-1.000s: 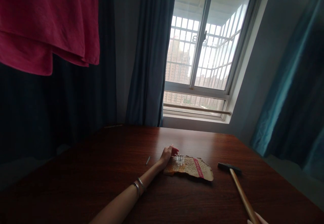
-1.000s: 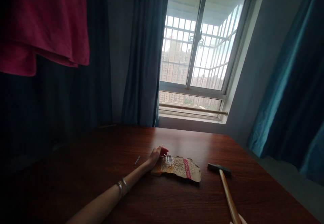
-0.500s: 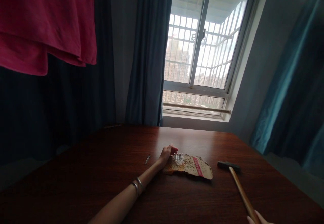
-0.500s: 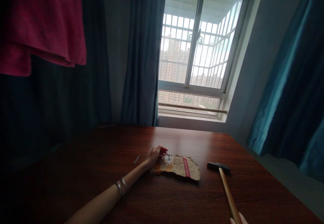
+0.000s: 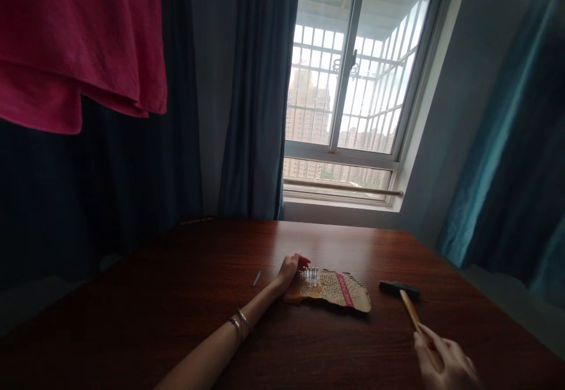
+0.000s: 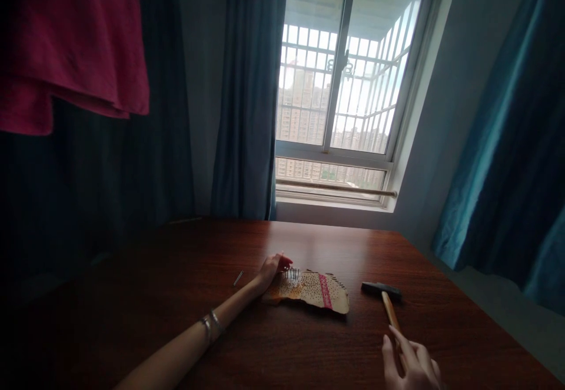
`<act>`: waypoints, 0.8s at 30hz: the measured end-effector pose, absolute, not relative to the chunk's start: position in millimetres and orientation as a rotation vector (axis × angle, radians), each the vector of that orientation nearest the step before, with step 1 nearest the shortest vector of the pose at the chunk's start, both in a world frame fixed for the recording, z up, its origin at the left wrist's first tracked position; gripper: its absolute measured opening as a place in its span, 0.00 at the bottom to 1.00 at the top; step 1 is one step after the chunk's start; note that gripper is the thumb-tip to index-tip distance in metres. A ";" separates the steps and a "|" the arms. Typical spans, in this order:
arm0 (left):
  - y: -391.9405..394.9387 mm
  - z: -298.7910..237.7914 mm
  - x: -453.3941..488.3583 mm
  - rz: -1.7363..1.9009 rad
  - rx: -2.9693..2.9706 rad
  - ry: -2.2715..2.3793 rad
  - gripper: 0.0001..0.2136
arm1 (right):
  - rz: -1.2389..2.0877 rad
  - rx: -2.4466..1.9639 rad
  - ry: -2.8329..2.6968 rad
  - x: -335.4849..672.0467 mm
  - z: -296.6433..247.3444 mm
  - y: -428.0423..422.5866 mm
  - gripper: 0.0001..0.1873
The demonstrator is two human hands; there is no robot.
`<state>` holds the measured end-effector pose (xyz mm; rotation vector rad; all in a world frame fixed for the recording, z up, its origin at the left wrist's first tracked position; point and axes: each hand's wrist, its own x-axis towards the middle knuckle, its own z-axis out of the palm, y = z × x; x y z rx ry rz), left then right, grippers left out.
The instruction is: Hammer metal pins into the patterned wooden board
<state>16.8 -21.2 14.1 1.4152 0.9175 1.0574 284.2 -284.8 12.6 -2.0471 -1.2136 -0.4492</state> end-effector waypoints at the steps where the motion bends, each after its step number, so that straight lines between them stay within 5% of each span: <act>1: -21.0 13.5 16.7 1.062 1.414 0.910 0.25 | -0.359 -1.992 -1.259 276.0 23.8 -272.0 0.20; 9: -12.9 0.7 16.3 1.093 1.382 0.820 0.24 | 0.071 -2.052 -1.772 214.5 83.8 -157.3 0.23; 24: -8.0 28.8 5.9 1.177 1.700 1.014 0.22 | 0.037 -2.051 -1.872 195.1 32.7 -123.8 0.21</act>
